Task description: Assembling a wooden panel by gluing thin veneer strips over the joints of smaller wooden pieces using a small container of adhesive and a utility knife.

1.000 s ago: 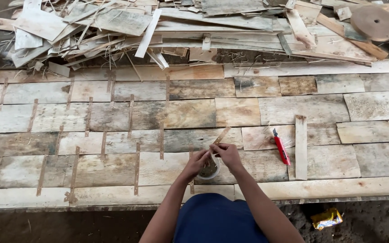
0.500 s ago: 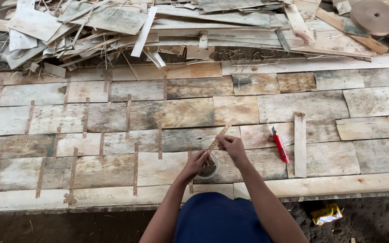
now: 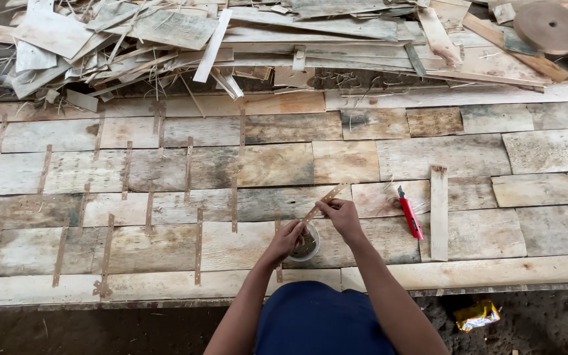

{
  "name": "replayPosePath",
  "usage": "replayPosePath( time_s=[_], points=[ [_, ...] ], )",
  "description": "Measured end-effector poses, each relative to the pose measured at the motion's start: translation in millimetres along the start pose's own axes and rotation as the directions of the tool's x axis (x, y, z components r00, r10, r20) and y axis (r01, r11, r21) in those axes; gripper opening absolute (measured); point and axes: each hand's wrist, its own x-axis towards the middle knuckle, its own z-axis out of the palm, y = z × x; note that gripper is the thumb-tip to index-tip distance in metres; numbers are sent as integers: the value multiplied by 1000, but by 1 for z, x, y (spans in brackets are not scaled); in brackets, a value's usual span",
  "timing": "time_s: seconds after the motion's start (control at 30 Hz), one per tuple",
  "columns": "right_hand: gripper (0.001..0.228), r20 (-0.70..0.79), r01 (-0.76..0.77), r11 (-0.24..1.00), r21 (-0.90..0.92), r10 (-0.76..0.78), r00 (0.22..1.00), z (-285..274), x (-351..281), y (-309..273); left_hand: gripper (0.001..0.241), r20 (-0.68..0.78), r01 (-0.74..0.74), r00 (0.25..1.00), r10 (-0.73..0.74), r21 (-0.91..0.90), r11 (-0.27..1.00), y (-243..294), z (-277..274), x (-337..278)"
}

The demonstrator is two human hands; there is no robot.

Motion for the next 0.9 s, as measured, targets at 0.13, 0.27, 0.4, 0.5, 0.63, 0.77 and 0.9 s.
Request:
replayPosePath(
  time_s=[0.13, 0.27, 0.4, 0.5, 0.63, 0.77, 0.9],
  points=[
    [35, 37, -48, 998, 31, 46, 998, 9, -14, 0, 34, 2, 3, 1000, -3, 7, 1000, 10, 2, 0],
    [32, 136, -43, 998, -44, 49, 989, 19, -35, -7, 33, 2, 12, 1000, -12, -10, 1000, 11, 2, 2],
    [27, 156, 19, 999, -37, -13, 988, 15, -19, 18, 31, -17, 28, 999, -30, -117, 993, -3, 5, 3],
    [21, 157, 38, 999, -19, -35, 987, 18, -19, 18, 29, 47, -9, 999, 17, -173, 985, 7, 3, 0],
    [23, 203, 41, 999, -21, -36, 978, 18, -32, 1, 24, 55, 6, 998, 3, -168, 986, 28, 3, -9],
    [23, 242, 84, 996, -35, -73, 968, 18, -24, 9, 23, 99, 5, 995, 9, -141, 990, 27, -1, -6],
    [21, 231, 52, 998, -40, -41, 972, 20, -26, 5, 22, 109, 44, 994, -28, -143, 989, 19, -4, 0]
  ],
)
